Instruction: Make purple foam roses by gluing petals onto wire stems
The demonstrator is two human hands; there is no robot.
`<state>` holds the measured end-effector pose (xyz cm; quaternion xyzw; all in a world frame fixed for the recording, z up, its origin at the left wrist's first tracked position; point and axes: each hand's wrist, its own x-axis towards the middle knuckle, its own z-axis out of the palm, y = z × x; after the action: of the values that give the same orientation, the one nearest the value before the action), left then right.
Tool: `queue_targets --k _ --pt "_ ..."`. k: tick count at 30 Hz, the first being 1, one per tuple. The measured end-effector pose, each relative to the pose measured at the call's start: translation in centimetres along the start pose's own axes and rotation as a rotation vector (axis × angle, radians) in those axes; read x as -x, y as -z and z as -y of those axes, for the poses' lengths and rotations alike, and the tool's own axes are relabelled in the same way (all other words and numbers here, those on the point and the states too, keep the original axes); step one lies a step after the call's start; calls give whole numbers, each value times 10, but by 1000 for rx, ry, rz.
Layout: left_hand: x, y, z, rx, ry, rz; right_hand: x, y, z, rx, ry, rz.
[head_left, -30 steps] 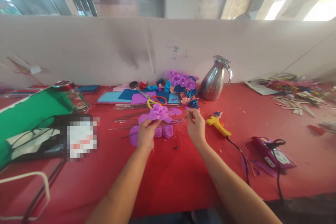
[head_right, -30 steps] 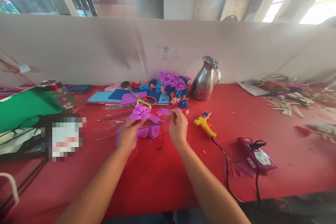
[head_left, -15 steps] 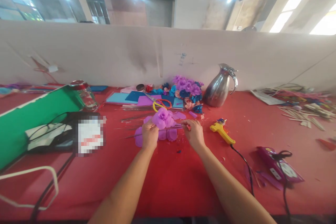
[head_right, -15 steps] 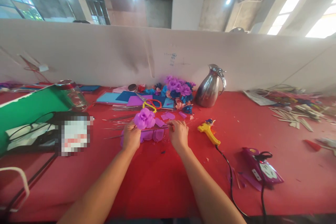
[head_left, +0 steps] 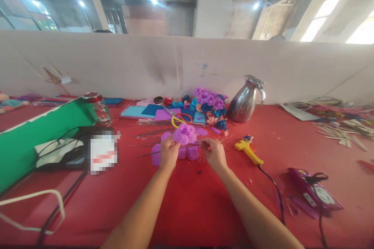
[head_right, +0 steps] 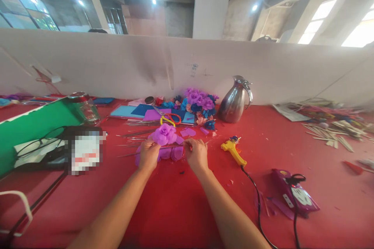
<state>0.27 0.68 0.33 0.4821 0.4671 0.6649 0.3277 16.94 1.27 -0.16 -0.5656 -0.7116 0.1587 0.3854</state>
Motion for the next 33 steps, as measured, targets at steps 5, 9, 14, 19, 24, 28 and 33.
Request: queue_targets --k 5,9,14,19,24,28,33 --pt "-3 3 8 18 60 -67 2 -1 -1 27 -38 12" --pt "-4 2 8 46 68 -54 -9 -1 -3 141 -80 113" --pt "-7 -1 4 146 93 -124 -38 -11 2 250 -146 213" --pt "-11 1 3 207 192 -236 -55 -32 7 229 -180 231" --pt "-12 2 -2 265 198 -276 -60 -27 4 122 -201 160" --pt "-11 -1 -6 322 299 -248 -54 -11 4 -117 -193 33" --pt "-5 -6 -10 387 475 -161 -23 -7 22 -882 -132 -31"
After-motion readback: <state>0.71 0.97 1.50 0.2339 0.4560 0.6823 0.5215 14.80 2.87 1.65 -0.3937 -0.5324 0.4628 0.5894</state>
